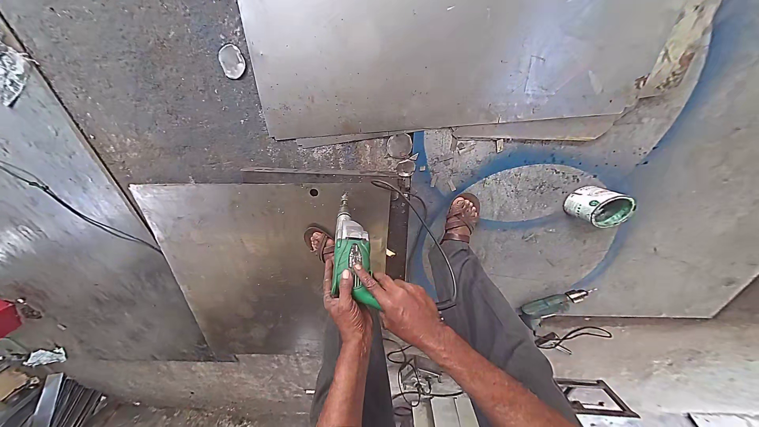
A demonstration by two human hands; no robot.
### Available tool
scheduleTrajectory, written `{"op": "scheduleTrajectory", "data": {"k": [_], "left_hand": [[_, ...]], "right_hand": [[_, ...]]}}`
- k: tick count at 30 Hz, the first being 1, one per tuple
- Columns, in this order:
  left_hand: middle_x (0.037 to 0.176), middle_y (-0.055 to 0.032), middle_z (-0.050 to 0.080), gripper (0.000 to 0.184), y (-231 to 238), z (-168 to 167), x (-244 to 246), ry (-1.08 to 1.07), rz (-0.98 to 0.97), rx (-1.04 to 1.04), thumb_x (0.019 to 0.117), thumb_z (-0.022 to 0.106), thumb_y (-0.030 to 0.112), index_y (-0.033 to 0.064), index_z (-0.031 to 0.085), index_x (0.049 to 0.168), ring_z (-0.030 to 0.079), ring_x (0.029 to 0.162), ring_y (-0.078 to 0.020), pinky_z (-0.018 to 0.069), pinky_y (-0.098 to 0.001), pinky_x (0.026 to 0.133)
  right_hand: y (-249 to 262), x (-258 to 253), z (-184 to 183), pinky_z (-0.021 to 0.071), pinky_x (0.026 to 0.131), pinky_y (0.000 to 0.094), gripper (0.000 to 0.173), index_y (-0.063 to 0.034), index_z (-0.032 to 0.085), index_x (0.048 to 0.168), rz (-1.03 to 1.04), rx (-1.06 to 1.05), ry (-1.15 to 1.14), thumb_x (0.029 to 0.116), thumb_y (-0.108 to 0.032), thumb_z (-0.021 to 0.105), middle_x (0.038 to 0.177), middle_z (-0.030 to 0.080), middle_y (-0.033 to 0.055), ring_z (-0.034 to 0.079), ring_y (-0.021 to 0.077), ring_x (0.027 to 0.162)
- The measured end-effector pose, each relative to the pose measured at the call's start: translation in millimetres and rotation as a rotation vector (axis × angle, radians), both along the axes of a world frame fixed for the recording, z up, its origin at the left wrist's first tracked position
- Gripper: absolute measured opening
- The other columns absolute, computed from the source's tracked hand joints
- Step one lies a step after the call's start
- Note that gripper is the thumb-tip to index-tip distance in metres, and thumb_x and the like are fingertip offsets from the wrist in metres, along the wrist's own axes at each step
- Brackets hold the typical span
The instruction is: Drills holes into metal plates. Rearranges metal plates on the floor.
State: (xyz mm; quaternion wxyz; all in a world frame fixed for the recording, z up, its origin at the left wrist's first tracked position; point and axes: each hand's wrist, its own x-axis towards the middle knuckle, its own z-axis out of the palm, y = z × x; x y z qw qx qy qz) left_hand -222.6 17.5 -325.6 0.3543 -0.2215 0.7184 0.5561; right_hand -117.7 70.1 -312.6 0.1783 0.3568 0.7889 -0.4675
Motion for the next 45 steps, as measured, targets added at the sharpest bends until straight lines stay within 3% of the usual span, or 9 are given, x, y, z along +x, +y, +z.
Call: {"op": "scheduleTrajectory", "data": {"k": [21,23,26,29,31,33,39,41,45], "left_hand": [[0.135,-0.0232,0.062,0.054,-3,-4,-6,-0.037,-0.027,0.022,0.1000,0.059,0.009,0.0010,0.044,0.152,0.067,0.115,-0.0304,0.0579,-0.0453,0.096],[0.140,-0.0223,0.060,0.055,5,-6,-10,0.022,-0.113,-0.003,0.0988,0.061,0.010,-0.0013,0.046,0.150,0.065,0.120,-0.0296,0.0570,-0.0437,0.098],[0.150,-0.0211,0.051,0.054,21,-14,-21,0.085,-0.185,0.014,0.0983,0.058,0.008,-0.0040,0.046,0.149,0.055,0.134,-0.0296,0.0510,-0.0440,0.108],[0.148,-0.0252,0.052,0.041,33,-23,-23,0.210,-0.227,0.020,0.0960,0.057,0.006,-0.0119,0.057,0.132,0.049,0.140,-0.0331,0.0449,-0.0439,0.114],[0.142,-0.0272,0.057,0.030,34,-25,-24,0.240,-0.229,0.006,0.0936,0.056,0.003,-0.0132,0.064,0.117,0.051,0.137,-0.0363,0.0451,-0.0454,0.114],[0.137,-0.0274,0.060,0.026,34,-23,-27,0.240,-0.221,-0.016,0.0929,0.053,0.002,-0.0136,0.064,0.111,0.055,0.133,-0.0360,0.0477,-0.0450,0.111],[0.136,-0.0257,0.061,0.029,36,-26,-25,0.136,-0.067,-0.018,0.0957,0.049,0.000,-0.0128,0.061,0.119,0.060,0.127,-0.0339,0.0524,-0.0458,0.104],[0.134,-0.0246,0.062,0.030,33,-31,-22,0.101,-0.012,-0.037,0.0954,0.048,0.000,-0.0113,0.061,0.120,0.061,0.125,-0.0336,0.0539,-0.0465,0.101],[0.136,-0.0246,0.062,0.030,36,-32,-28,0.155,-0.094,-0.072,0.0978,0.050,-0.002,-0.0121,0.061,0.123,0.061,0.127,-0.0332,0.0533,-0.0453,0.104]], "right_hand": [[7,-2,-1,0.0576,0.060,0.0454,0.092,-0.0337,0.029,0.164,-0.007,-0.050,-0.001,0.0838,-0.015,0.072,0.122,0.069,0.0134,0.070,0.0292,0.073],[15,-5,0,0.0571,0.059,0.0463,0.095,-0.0339,0.026,0.164,-0.031,-0.095,-0.028,0.0824,-0.019,0.072,0.121,0.069,0.0114,0.070,0.0283,0.074],[32,-20,9,0.0562,0.062,0.0501,0.104,-0.0343,0.009,0.167,-0.068,-0.247,-0.216,0.0834,-0.028,0.071,0.114,0.067,0.0127,0.069,0.0309,0.079],[38,-31,10,0.0570,0.066,0.0513,0.105,-0.0360,0.003,0.167,-0.109,-0.306,-0.327,0.0849,-0.031,0.068,0.111,0.068,0.0136,0.070,0.0317,0.083],[41,-34,11,0.0572,0.065,0.0511,0.103,-0.0360,0.003,0.167,-0.099,-0.312,-0.331,0.0865,-0.029,0.067,0.114,0.067,0.0131,0.070,0.0313,0.082],[44,-37,12,0.0571,0.064,0.0517,0.103,-0.0369,0.003,0.167,-0.083,-0.326,-0.324,0.0866,-0.026,0.067,0.119,0.067,0.0129,0.070,0.0315,0.081],[56,-44,10,0.0554,0.063,0.0543,0.102,-0.0430,0.004,0.165,-0.018,-0.320,-0.392,0.0873,-0.019,0.065,0.106,0.070,0.0128,0.070,0.0350,0.080],[50,-44,2,0.0561,0.065,0.0547,0.099,-0.0415,0.004,0.166,-0.006,-0.320,-0.407,0.0894,-0.018,0.063,0.108,0.070,0.0140,0.070,0.0355,0.081],[49,-47,-1,0.0569,0.066,0.0537,0.099,-0.0365,0.002,0.167,-0.026,-0.340,-0.386,0.0902,-0.018,0.062,0.115,0.068,0.0152,0.070,0.0348,0.082]]}}
